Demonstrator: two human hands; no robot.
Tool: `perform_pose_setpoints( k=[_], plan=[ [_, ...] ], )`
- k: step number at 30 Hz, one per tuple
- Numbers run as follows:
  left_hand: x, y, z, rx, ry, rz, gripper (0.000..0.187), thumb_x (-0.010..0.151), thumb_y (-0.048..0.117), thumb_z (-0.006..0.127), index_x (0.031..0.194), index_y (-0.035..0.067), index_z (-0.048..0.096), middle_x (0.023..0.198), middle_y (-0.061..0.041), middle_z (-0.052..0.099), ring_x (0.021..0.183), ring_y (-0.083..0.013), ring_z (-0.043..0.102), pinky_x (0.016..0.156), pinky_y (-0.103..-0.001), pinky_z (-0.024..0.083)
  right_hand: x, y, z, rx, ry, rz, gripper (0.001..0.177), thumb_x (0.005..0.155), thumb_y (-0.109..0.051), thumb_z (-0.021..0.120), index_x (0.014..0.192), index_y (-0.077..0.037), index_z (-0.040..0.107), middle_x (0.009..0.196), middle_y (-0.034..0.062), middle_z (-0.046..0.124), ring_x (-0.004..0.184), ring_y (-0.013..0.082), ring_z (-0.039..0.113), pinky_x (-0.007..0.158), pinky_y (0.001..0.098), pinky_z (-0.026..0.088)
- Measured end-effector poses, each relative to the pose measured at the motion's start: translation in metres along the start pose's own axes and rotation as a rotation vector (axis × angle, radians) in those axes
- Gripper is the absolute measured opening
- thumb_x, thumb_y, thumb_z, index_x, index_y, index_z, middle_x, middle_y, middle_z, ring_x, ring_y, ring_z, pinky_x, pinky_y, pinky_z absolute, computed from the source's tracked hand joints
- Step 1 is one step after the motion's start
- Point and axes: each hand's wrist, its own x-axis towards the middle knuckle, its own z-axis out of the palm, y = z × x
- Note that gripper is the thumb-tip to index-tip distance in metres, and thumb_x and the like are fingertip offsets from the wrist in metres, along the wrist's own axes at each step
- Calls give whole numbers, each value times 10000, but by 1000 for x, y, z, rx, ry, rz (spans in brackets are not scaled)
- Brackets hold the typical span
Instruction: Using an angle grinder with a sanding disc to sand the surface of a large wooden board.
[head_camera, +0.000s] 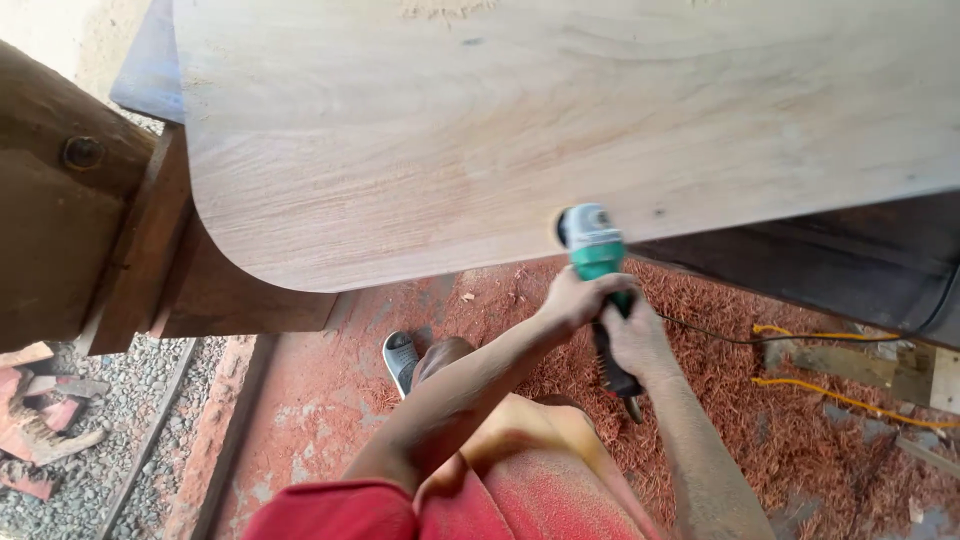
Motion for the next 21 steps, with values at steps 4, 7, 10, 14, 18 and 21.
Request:
perform_pose_setpoints(
  k=[4,7,10,14,18,21],
  plan=[
    [23,9,24,98,-214,-81,533,730,447,806,1132,102,752,1063,-102,776,923,-191,749,885,-374,600,4,6,-11,424,51,149,377,1018,-312,554,1306,-70,527,929,130,709,757,237,713,646,388,577],
    [19,12,9,144,-247,-78,551,735,462,808,1135,87,747,1068,-114,772,944,-200,746,903,-378,596,-6,-12,-4,502,41,135,365,1031,-327,543,1300,-82,522,902,101,683,721,202,688,613,367,560],
    [-4,8,-30,160,-229,-79,559,745,470,805,1138,79,740,1067,-121,767,953,-206,742,913,-381,597,-21,-32,25,491,-1,133,367,1023,-331,547,1296,-87,521,887,113,678,709,201,675,601,374,551],
    [-39,2,-90,122,-188,-41,556,745,484,806,1126,85,747,1044,-102,773,930,-192,747,904,-372,588,-33,-47,74,309,5,101,384,968,-298,592,1289,-95,531,921,81,707,751,181,706,628,359,591],
    [-69,-10,-156,52,-132,-35,523,766,455,814,1101,58,750,1003,-101,781,889,-188,744,854,-367,594,-46,-67,132,314,-48,14,380,988,-300,590,1254,-30,555,907,151,714,742,249,713,646,402,586],
    [-92,-16,-211,-80,-46,-28,471,787,377,828,1091,33,718,997,-104,774,882,-178,736,826,-350,600,-62,-110,169,145,-62,-64,399,958,-305,613,1262,-51,565,963,158,753,839,263,766,714,410,610]
  ],
)
